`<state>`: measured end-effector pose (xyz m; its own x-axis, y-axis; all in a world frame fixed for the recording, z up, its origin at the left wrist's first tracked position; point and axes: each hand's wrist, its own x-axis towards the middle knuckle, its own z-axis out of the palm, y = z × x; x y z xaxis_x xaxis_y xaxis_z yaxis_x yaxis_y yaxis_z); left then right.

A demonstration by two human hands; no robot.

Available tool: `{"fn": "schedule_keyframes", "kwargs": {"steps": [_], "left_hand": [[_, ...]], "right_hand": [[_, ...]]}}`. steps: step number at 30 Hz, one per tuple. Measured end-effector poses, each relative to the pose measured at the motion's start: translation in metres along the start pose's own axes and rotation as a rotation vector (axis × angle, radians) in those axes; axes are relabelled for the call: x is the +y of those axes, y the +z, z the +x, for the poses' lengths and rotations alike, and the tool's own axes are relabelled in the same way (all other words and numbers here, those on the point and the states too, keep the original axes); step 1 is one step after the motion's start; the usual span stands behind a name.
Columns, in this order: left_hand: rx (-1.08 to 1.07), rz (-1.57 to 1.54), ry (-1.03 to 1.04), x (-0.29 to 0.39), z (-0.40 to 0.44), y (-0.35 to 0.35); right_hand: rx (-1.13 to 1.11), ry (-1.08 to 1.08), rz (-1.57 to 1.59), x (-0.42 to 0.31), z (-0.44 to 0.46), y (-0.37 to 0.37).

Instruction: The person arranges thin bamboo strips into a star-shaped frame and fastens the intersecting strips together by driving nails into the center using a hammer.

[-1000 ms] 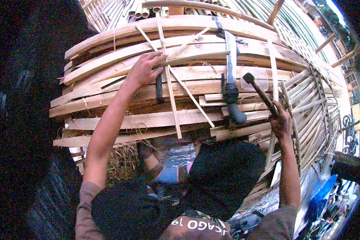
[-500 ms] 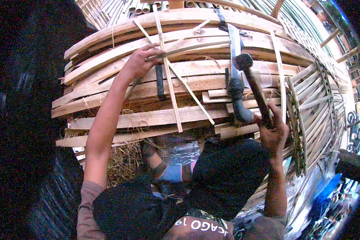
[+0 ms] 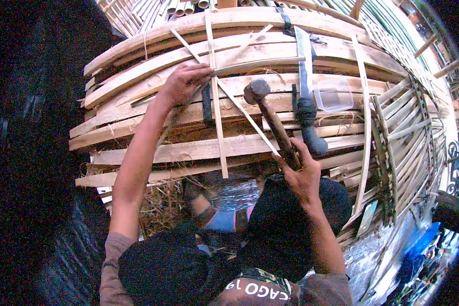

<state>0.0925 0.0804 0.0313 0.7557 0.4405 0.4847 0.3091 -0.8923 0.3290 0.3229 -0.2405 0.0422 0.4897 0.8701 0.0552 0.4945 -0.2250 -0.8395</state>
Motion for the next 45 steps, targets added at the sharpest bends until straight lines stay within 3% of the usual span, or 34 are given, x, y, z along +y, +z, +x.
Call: {"fn": "schedule_keyframes", "kwargs": {"steps": [8,17,20,45], "left_hand": [[0.116,0.151,-0.062,0.026,-0.005,0.005],[0.021,0.053,-0.148,0.028,-0.008,0.004],[0.131,0.025,-0.048,0.023,-0.008,0.007],[0.022,0.013,-0.204,0.024,-0.005,0.004]], "right_hand": [[-0.021,0.001,0.016,0.010,-0.007,0.004],[-0.004,0.048,0.020,0.018,-0.014,0.006],[-0.002,0.017,0.043,0.022,-0.014,0.006],[-0.036,0.037,-0.012,0.015,-0.013,0.010]]}}
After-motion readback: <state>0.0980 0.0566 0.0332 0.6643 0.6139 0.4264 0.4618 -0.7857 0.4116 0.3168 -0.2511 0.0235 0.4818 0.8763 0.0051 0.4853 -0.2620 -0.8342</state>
